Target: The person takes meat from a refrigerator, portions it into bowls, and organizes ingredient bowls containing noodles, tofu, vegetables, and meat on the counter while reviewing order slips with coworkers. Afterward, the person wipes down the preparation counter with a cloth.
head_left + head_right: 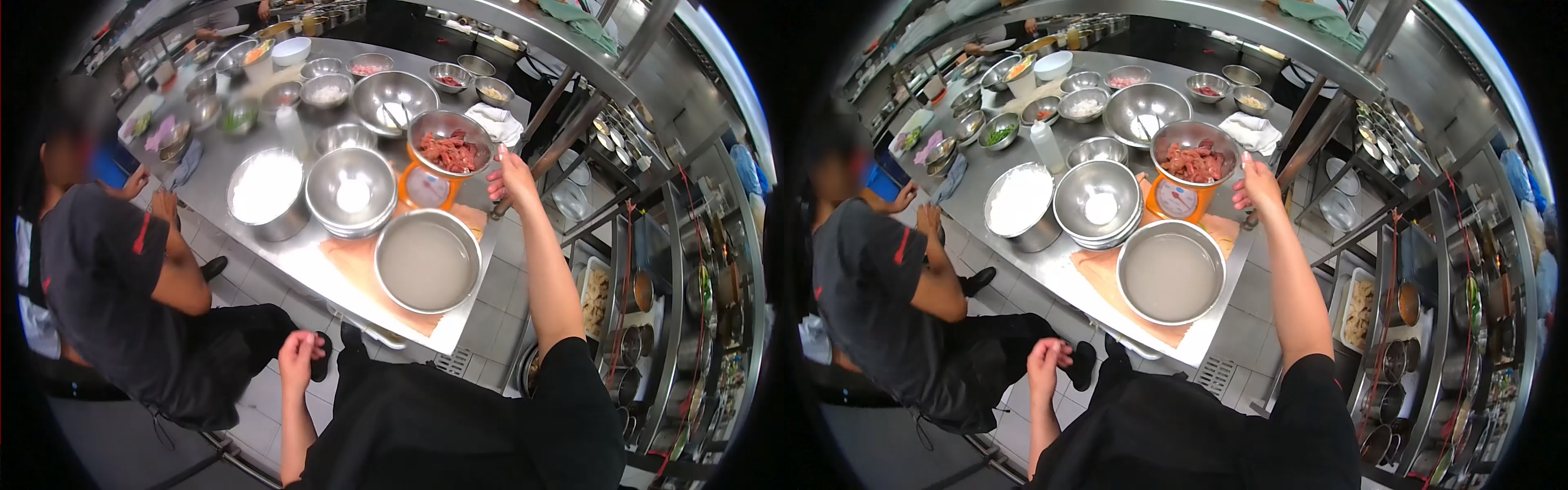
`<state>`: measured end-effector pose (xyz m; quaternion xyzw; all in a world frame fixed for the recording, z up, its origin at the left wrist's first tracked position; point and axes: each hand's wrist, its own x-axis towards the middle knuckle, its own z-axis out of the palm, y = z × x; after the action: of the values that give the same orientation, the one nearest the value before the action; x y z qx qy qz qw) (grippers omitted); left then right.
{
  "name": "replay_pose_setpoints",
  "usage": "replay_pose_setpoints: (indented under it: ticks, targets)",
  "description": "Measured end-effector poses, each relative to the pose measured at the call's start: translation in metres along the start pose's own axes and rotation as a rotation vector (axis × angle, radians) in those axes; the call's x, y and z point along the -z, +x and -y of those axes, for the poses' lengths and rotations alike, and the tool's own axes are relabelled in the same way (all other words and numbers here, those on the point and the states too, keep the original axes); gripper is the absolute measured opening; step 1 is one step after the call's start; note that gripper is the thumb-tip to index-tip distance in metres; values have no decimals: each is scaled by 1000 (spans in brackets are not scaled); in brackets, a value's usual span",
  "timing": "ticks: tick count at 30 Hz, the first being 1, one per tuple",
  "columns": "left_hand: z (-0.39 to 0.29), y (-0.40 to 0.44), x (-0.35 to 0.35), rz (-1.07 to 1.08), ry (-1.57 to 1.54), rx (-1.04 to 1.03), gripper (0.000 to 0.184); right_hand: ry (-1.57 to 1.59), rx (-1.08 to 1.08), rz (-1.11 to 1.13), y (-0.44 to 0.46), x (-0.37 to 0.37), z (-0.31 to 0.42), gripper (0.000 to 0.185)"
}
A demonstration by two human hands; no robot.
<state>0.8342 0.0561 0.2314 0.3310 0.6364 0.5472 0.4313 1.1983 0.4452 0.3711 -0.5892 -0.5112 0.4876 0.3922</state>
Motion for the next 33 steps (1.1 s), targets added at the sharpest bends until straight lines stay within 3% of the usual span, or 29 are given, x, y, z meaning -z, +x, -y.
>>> replay_pose_setpoints:
  ticks: [7,9,15,17,21,23,25,27,29,31,33]
  targets:
    - [-137,147,24,99,-143,-303,17,-147,-21,-114,16,-31,14,53]
    - [-165,185,27,126,-83,-397,17,-120,40,-142,21,-47,11,44]
    - [-208,238,-7,275,-166,-394,31,-192,180,-99,2,-98,53,35]
    - [-212,238,-20,299,-212,-396,57,-162,435,69,-4,-135,67,32]
    - [-192,221,-11,115,-379,-215,50,-242,485,394,-31,-225,96,25]
    - [-184,206,23,34,-585,-36,52,-313,323,648,-34,-255,118,30]
    - [-176,175,55,-118,-592,-63,53,-160,273,813,-22,-300,111,36]
    - [-169,137,76,-213,-561,-38,55,-296,360,905,-15,-355,104,35]
    - [-160,101,91,-259,-532,25,58,-740,869,919,0,-406,80,34]
    - [-148,72,103,-294,-529,82,57,-1085,916,940,-3,-443,58,35]
    - [-129,58,114,-335,-512,120,56,-1364,833,1154,-1,-472,41,30]
